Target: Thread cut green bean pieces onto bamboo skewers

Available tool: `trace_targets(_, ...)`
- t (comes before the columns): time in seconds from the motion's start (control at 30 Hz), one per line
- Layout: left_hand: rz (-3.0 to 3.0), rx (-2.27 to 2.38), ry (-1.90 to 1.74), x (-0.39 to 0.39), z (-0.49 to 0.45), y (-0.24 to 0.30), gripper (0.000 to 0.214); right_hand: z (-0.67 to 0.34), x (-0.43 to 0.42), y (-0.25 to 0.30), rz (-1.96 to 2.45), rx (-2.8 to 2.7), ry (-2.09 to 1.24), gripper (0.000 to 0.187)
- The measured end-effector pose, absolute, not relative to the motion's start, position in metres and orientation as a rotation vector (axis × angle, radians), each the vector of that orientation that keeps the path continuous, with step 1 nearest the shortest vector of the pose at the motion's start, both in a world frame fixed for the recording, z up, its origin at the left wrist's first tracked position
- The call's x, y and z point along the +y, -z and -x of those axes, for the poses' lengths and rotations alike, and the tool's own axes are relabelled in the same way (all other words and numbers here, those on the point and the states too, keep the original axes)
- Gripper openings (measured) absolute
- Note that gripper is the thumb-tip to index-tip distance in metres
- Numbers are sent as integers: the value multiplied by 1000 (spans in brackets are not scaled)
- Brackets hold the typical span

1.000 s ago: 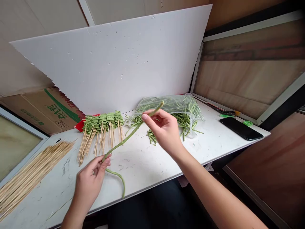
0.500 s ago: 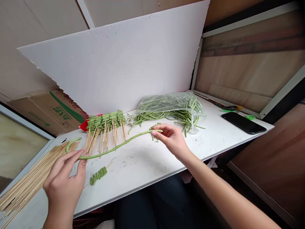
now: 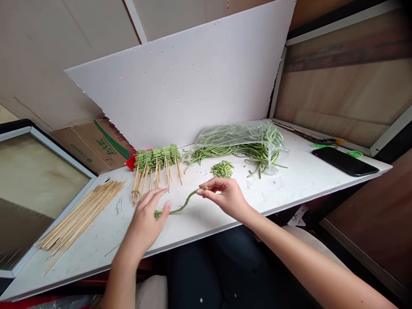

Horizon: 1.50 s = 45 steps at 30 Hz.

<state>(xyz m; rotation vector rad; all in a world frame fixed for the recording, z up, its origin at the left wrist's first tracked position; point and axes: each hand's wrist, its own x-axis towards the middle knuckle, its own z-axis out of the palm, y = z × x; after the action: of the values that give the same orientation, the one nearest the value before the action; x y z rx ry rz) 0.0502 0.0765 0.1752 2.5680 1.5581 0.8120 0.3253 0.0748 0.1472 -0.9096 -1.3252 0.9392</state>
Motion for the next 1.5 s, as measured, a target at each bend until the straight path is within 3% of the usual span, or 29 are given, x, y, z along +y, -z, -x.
trace_targets(0.13,-2452,1230,-834,61,-97,-164,47,-311,64,-143,836,-1362,-1008,38)
trace_targets(0.2,-2373,1159,-938,58,-108,-156,35,-307,60,-145,805,-1401,-1023,37)
trace_targets(0.27,-2313,1140,-1018,58,-112,-151,23,-307,57,-148,793,-1475,-977,34)
trace_targets(0.73,-2390,1180,-950,63,-111,-139,35,-330,81,-131,815,-1733,-584,20)
trace_targets(0.9,-2160,1149,-990,68,-118,-128,24,-334,89,-122,829,-1864,-441,8)
trace_targets(1.13,-2091,1082,-1066,80,-122,-112,21,-331,93,-116,874,-1941,-577,19)
trace_targets(1.37,-2041,999,-1099,90,-120,-94,42,-330,99,-120,925,-2032,-872,28)
trace_targets(1.5,-2051,936,-1083,92,-118,-92,42,-331,98,-121,909,-2035,-1045,29)
